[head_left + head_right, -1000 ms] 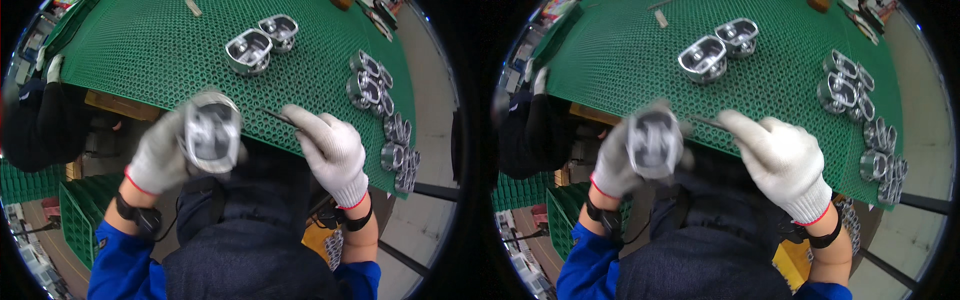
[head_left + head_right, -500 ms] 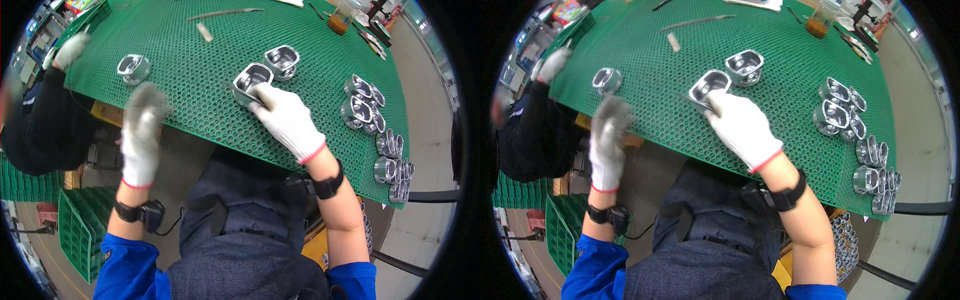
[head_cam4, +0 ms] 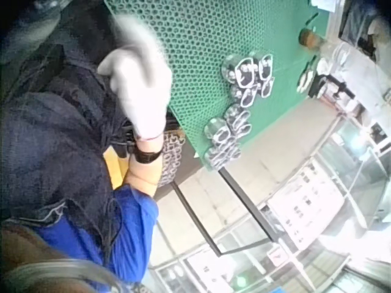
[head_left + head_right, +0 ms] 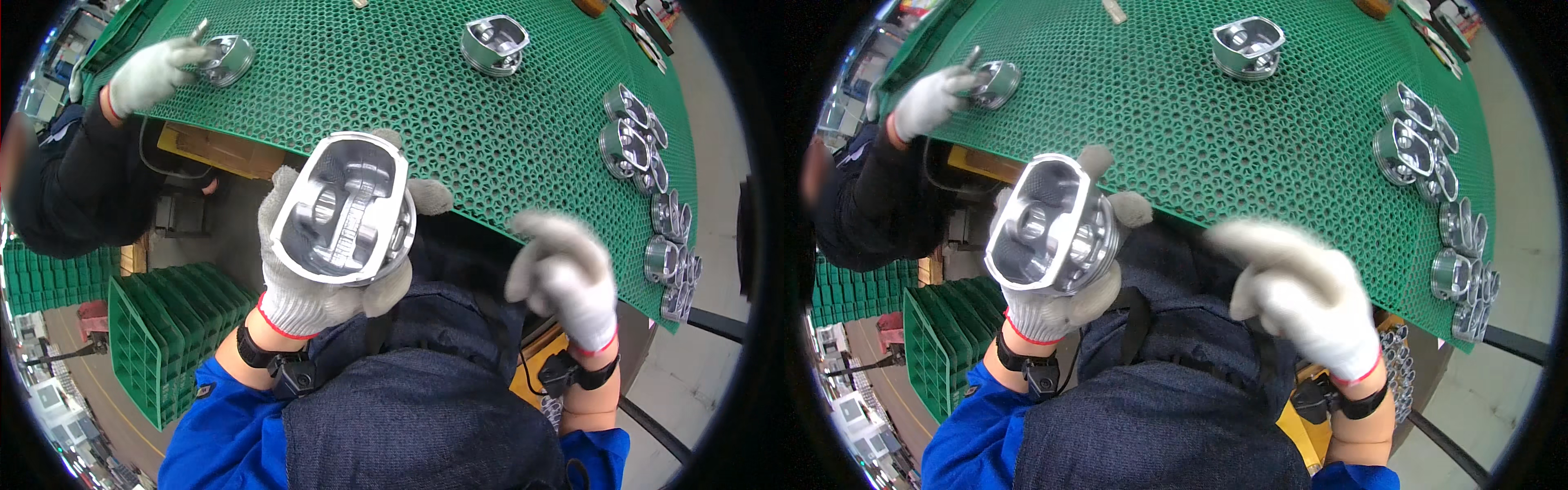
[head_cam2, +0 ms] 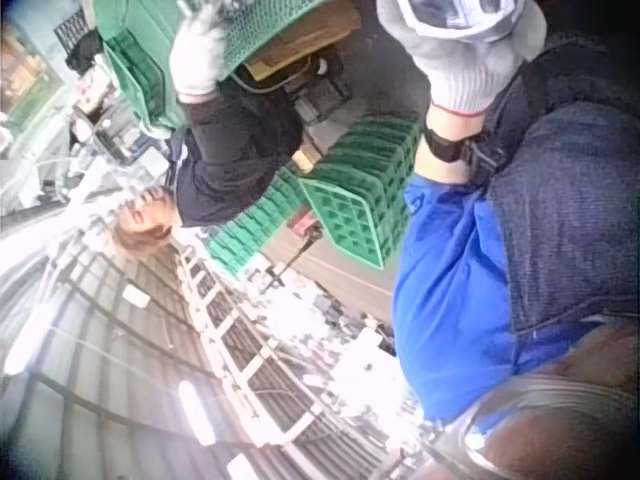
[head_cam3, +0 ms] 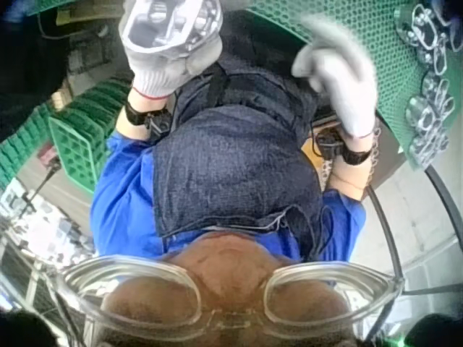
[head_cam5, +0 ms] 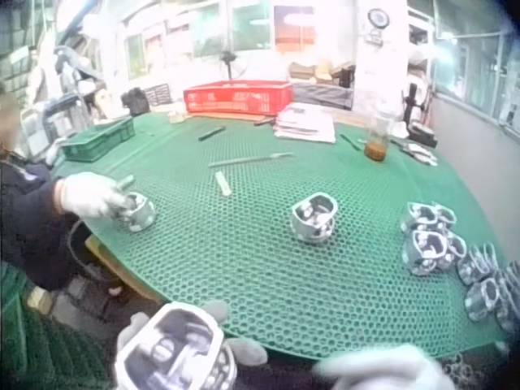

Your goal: Inspecting metal pistons using a gauge tool to check grooves and moving them to a sorting table.

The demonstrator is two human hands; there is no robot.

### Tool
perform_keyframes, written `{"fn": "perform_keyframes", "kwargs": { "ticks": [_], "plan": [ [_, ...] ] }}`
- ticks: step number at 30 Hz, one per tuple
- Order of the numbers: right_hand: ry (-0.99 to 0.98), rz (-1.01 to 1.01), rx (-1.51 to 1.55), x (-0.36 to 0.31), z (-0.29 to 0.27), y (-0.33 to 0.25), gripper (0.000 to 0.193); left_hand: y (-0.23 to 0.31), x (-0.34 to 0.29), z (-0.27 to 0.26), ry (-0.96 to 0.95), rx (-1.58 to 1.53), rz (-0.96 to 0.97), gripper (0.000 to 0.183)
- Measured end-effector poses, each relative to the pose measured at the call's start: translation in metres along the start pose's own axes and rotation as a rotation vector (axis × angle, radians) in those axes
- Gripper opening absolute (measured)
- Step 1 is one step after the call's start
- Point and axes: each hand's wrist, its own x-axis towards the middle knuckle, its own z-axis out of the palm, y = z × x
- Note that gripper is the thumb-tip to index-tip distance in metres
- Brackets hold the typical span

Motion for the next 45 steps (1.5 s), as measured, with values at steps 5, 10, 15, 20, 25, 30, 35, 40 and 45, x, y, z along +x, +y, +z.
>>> {"fn": "perform_keyframes", "kwargs": {
  "ticks": [5,10,15,20,25,30,35,40,45],
  "plan": [
    [0.011,-0.210,-0.585,0.006,0.020,0.013,0.033,-0.006,0.004,0.008,0.010,0.051,-0.024,0.074],
    [0.009,-0.255,-0.634,0.009,0.019,0.013,0.035,-0.006,0.007,0.017,-0.016,-0.049,-0.099,0.072],
    [-0.179,-0.200,-0.673,0.003,0.009,-0.001,0.034,-0.008,0.011,0.013,0.194,0.282,0.066,0.078],
    [0.115,-0.021,-0.411,-0.006,0.005,-0.005,0.034,0.003,0.021,0.036,0.234,0.478,0.502,0.091],
    [0.006,-0.107,-0.586,-0.006,0.010,0.009,0.036,0.002,0.007,0.015,0.316,0.280,0.059,0.080],
    [0.033,-0.231,-0.711,0.005,0.016,0.013,0.036,-0.018,0.010,0.028,0.416,0.340,0.137,0.078],
    [0.018,-0.241,-0.676,0.003,0.018,0.020,0.034,-0.008,0.009,0.023,0.275,0.328,0.030,0.081],
    [-0.041,-0.168,-0.701,-0.008,0.003,0.000,0.033,-0.005,0.010,0.019,0.301,0.985,0.283,0.090],
    [-0.157,-0.121,-1.156,0.001,0.005,-0.032,0.031,-0.004,0.014,0.022,0.086,1.452,0.425,0.089]
  ]
}}
